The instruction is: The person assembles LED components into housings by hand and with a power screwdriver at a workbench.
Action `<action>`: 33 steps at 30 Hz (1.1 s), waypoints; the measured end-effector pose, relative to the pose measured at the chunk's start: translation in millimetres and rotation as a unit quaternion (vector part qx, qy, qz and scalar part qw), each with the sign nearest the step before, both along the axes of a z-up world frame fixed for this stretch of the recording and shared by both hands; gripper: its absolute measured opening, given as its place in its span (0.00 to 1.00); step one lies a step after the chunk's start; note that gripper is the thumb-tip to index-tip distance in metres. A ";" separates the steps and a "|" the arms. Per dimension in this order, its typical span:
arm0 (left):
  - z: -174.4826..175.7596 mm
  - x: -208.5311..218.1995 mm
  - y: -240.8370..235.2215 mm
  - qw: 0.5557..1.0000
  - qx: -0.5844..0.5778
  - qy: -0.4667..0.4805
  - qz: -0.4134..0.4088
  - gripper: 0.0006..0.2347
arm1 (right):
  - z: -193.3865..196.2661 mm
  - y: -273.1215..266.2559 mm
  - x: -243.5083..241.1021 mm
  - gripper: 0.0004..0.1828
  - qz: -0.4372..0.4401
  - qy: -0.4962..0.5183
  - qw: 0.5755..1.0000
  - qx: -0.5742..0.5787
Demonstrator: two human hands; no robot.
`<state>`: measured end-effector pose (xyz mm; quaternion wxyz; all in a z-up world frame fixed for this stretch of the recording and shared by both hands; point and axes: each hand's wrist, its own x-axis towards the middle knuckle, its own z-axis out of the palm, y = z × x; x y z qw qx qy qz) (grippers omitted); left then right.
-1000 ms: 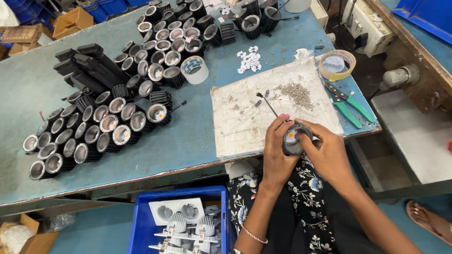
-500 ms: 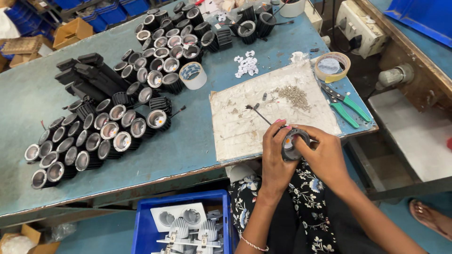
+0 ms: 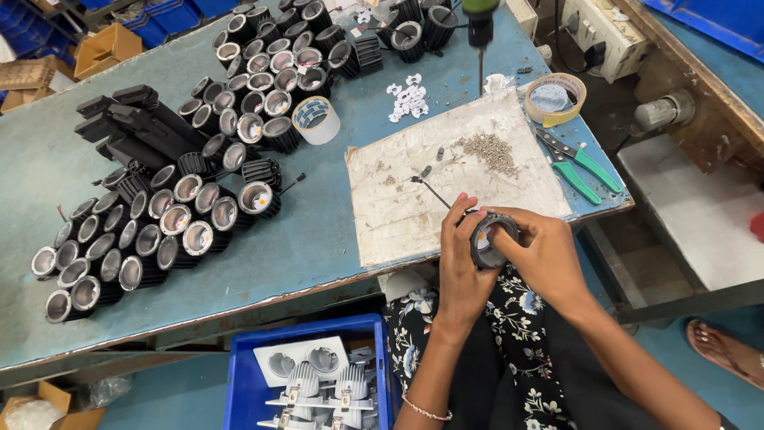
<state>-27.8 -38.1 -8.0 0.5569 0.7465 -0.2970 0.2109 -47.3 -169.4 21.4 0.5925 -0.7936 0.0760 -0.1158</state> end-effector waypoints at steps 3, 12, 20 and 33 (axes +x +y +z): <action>-0.5 -1.7 -0.4 1.000 -0.003 0.001 0.002 0.33 | -3.2 -2.5 1.2 0.18 0.026 -0.014 0.999 0.030; 0.0 -4.8 -5.2 0.999 -0.045 0.028 0.000 0.31 | 1.6 -3.2 1.2 0.19 0.047 -0.002 0.998 0.047; 9.8 -6.3 -8.8 0.988 -0.083 0.127 0.028 0.30 | 18.2 9.7 -2.3 0.17 -0.025 -0.035 0.998 -0.037; 10.3 -4.4 14.6 0.937 -0.187 0.296 0.003 0.18 | 10.9 9.3 10.0 0.20 -0.028 -0.081 0.990 -0.111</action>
